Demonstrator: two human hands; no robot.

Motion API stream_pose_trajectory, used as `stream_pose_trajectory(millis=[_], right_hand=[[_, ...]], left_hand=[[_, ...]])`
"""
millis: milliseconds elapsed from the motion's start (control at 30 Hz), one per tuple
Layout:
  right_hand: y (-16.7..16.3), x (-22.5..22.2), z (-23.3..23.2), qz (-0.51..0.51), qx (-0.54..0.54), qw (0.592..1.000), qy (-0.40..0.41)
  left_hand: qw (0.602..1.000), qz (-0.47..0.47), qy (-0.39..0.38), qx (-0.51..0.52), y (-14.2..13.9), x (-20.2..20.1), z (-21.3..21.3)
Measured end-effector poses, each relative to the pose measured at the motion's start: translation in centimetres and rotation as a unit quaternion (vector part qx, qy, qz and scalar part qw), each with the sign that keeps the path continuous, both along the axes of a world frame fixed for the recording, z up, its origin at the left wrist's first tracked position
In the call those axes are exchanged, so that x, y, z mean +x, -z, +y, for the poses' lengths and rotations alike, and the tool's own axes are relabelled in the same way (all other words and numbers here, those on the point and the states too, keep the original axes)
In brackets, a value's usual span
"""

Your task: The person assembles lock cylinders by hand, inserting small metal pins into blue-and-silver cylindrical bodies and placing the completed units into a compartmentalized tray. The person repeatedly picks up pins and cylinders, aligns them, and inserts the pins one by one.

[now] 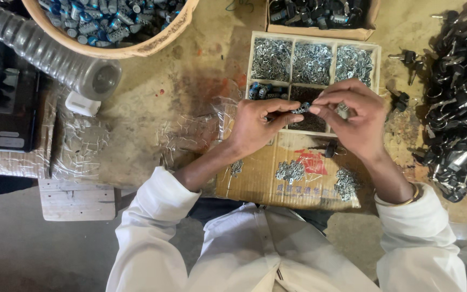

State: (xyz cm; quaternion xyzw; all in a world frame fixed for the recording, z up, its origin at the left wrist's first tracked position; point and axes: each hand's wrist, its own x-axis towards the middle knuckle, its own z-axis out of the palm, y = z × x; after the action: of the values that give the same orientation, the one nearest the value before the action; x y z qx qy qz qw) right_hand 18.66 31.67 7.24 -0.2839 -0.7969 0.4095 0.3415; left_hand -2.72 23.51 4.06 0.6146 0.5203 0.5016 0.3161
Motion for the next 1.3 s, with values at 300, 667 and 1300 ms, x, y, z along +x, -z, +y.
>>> stream_pose_trajectory(millis=[300,667,1300], right_hand=[[1.1,-0.7,-1.3,0.048,-0.136,0.989,-0.035],[0.6,0.1,0.6,-0.149,0.151,0.976,0.041],[-0.4,0.1,0.4,-0.159,0.132,0.977,0.055]], left_hand=[[1.000,-0.030,0.000,-0.008,-0.3,-0.3,0.0],[0.997,-0.072,-0.002,-0.024,-0.3,-0.2,0.0],[0.998,-0.045,-0.004,-0.034,-0.4,-0.1,0.2]])
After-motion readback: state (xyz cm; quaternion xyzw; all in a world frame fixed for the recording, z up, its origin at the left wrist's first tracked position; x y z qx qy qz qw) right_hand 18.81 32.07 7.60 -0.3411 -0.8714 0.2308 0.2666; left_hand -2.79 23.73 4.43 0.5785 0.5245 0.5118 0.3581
